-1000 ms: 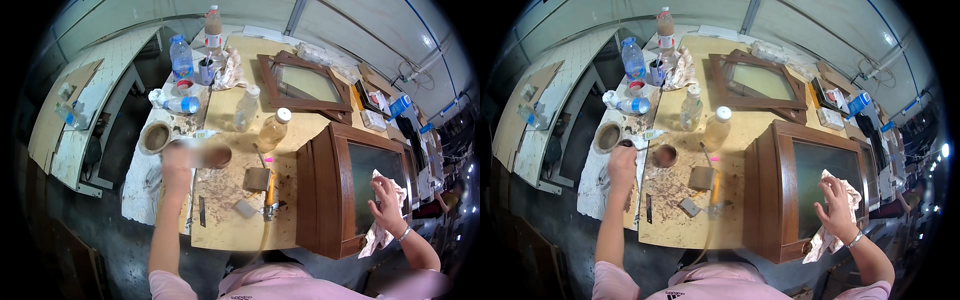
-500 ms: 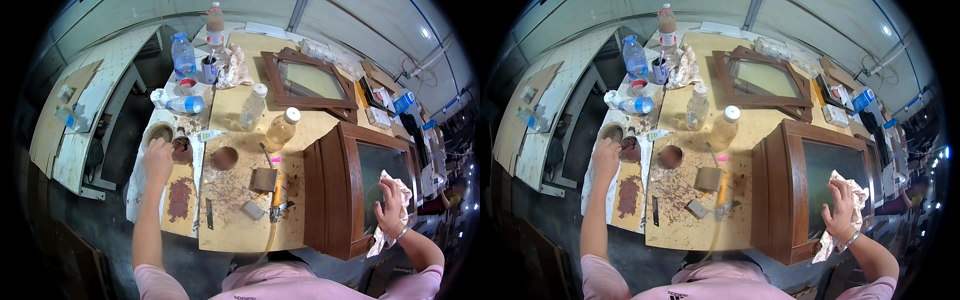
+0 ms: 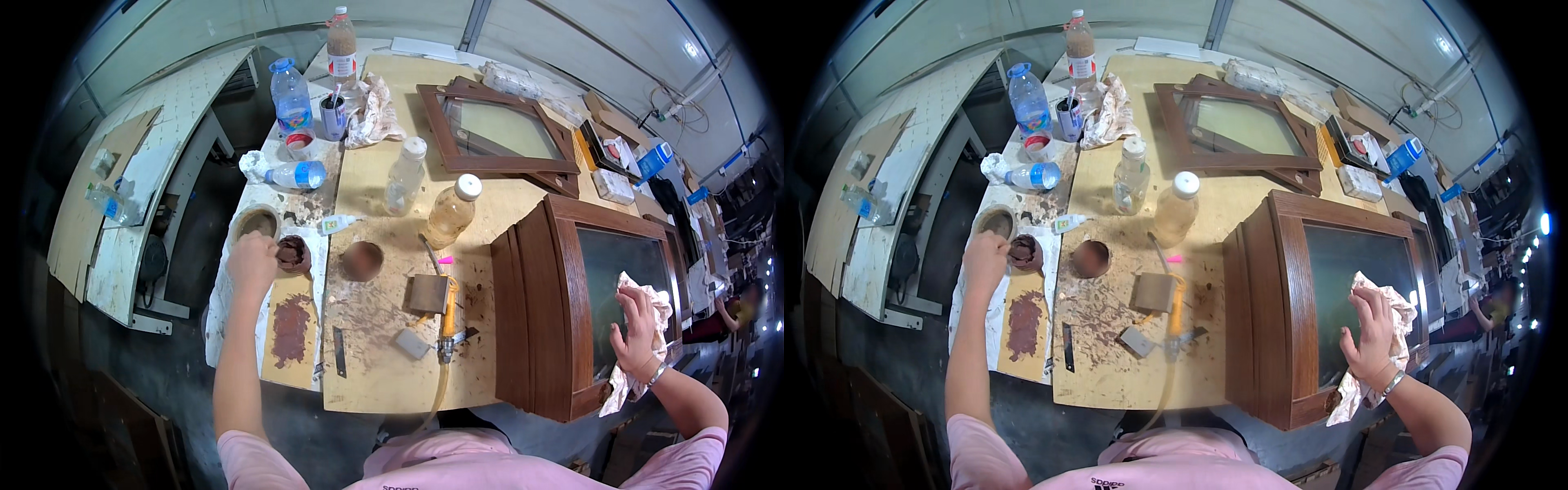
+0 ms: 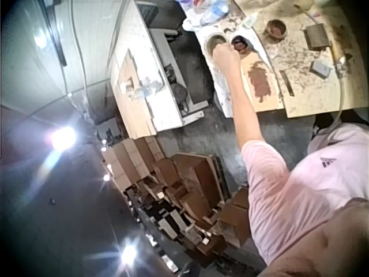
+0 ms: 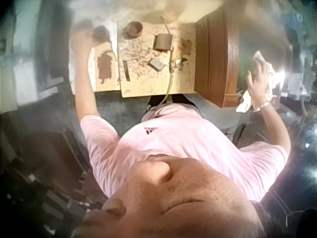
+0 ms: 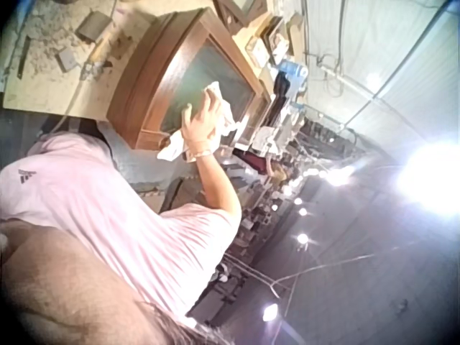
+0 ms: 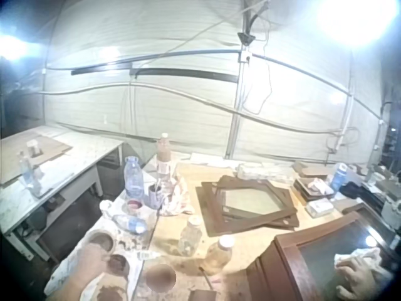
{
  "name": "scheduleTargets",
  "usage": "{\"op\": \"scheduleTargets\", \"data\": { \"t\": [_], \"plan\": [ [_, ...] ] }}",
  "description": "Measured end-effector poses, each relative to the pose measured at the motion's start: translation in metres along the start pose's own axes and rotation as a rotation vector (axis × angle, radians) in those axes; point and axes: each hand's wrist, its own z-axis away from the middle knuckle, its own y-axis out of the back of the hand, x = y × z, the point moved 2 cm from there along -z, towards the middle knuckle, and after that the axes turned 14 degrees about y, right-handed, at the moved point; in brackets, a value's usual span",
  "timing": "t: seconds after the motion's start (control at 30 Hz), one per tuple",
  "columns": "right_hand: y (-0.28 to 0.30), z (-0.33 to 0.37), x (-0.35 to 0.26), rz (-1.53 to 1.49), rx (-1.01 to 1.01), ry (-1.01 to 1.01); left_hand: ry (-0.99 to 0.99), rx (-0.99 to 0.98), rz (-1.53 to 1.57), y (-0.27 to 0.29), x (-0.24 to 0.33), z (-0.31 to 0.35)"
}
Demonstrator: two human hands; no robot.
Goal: The person polishes the wood frame and glass of a cabinet door using a cloth and a sanding block, then applies adhesive or filler to joints using a small tool.
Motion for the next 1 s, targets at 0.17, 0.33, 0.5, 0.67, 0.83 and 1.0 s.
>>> {"op": "scheduleTargets", "data": {
  "t": [0.17,0.33,0.5,0.67,0.83,1.0],
  "plan": [
    [0.000,0.002,0.001,-0.014,-0.002,-0.008,0.105,-0.085,0.080,-0.003,0.003,-0.005],
    [0.000,0.002,0.002,-0.010,-0.003,-0.012,0.149,-0.184,0.099,-0.005,0.002,-0.005],
    [-0.001,0.003,0.002,-0.020,-0.002,-0.022,0.122,-0.237,0.121,-0.005,0.003,-0.005],
    [-0.001,0.003,0.003,-0.019,0.012,-0.009,0.107,-0.155,0.153,-0.006,0.003,-0.006],
    [-0.001,0.002,0.003,-0.025,0.016,-0.012,0.075,-0.082,0.167,-0.012,-0.007,-0.006],
    [-0.001,0.003,0.004,-0.034,0.022,-0.009,0.056,-0.122,-0.033,-0.002,0.012,-0.004]
  ]
}}
